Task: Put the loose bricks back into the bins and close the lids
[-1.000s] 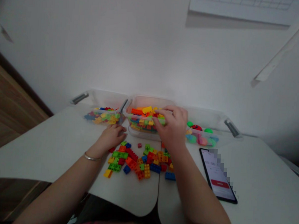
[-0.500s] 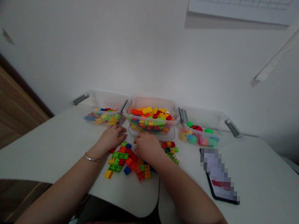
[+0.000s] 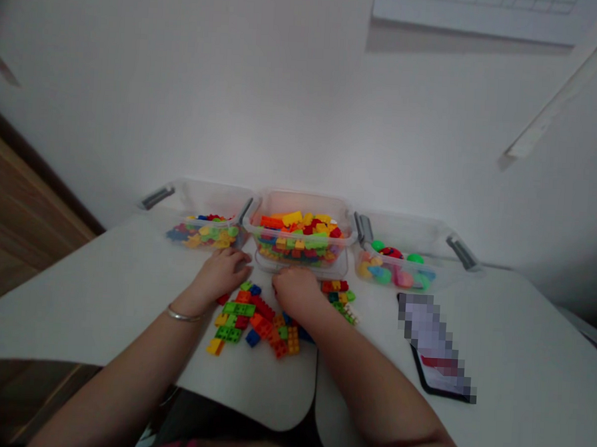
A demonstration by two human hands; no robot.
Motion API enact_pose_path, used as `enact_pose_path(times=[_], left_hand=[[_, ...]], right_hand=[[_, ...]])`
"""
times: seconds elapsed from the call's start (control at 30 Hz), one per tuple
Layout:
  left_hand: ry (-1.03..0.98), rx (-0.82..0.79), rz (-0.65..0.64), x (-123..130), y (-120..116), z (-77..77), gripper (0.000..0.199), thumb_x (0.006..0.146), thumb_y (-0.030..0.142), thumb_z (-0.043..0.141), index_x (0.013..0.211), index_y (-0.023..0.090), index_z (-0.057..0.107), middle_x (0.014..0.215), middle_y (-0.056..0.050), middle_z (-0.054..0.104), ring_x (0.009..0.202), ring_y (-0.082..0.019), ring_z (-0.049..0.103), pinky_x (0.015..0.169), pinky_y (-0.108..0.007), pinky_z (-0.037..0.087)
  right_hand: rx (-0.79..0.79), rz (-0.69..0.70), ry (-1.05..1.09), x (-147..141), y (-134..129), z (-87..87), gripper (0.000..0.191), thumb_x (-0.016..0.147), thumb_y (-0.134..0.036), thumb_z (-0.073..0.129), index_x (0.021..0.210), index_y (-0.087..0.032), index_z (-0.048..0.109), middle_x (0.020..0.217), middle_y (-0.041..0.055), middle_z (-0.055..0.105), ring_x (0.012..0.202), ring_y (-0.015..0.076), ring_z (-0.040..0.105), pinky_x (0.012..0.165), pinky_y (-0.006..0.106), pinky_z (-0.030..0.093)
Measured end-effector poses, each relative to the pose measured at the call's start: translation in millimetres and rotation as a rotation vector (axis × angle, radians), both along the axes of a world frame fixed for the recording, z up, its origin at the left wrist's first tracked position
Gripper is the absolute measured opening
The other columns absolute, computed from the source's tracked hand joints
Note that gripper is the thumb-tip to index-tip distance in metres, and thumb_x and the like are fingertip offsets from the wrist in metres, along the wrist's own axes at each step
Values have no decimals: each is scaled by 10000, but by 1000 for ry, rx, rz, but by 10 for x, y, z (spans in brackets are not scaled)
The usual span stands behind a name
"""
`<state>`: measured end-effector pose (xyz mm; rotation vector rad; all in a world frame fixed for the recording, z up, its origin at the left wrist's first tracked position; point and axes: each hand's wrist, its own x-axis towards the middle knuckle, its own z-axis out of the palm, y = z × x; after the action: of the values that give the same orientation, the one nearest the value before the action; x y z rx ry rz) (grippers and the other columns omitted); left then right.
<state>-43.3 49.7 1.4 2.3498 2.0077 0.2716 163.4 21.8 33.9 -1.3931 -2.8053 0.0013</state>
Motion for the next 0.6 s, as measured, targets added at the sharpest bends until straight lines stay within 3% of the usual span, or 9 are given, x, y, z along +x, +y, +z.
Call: enact_pose_path(times=[0.23, 0.33, 0.47, 0.6], left_hand=[[-4, 8, 3, 10, -15, 19, 358, 904, 377, 531, 1161, 197, 704, 1178, -128, 665, 1178, -297, 574, 1036, -394, 452], [-3, 5, 5, 19, -24, 34, 355, 902, 368, 534, 1159, 193, 704, 1174, -130, 664, 1168, -300, 573, 1035, -397, 450], [-6, -9, 5, 21, -25, 40, 362, 909, 365, 522, 1174, 195, 699, 1182, -126, 661, 1161, -298, 575, 1026, -395, 454], [-5, -13, 3, 13, -13, 35, 359, 903, 370, 531, 1168, 200, 704, 1181, -125, 663, 1179, -302, 570, 1038, -395, 447]], right_hand=[[24, 5, 240, 140, -46, 334, 170, 873, -212, 590, 966, -213, 732, 1021, 68, 735, 968, 219, 660, 781, 303, 493], [60, 105, 463, 237, -110, 515, 119, 852, -197, 622, 927, -217, 713, 955, 41, 721, 897, 175, 650, 793, 290, 484], [250, 217, 675, 342, -196, 677, 116, 874, -194, 600, 937, -230, 690, 942, 27, 725, 917, 173, 645, 865, 321, 472], [500, 89, 737, 471, -171, 734, 114, 892, -252, 579, 924, -244, 688, 933, 34, 735, 921, 206, 646, 880, 370, 458]])
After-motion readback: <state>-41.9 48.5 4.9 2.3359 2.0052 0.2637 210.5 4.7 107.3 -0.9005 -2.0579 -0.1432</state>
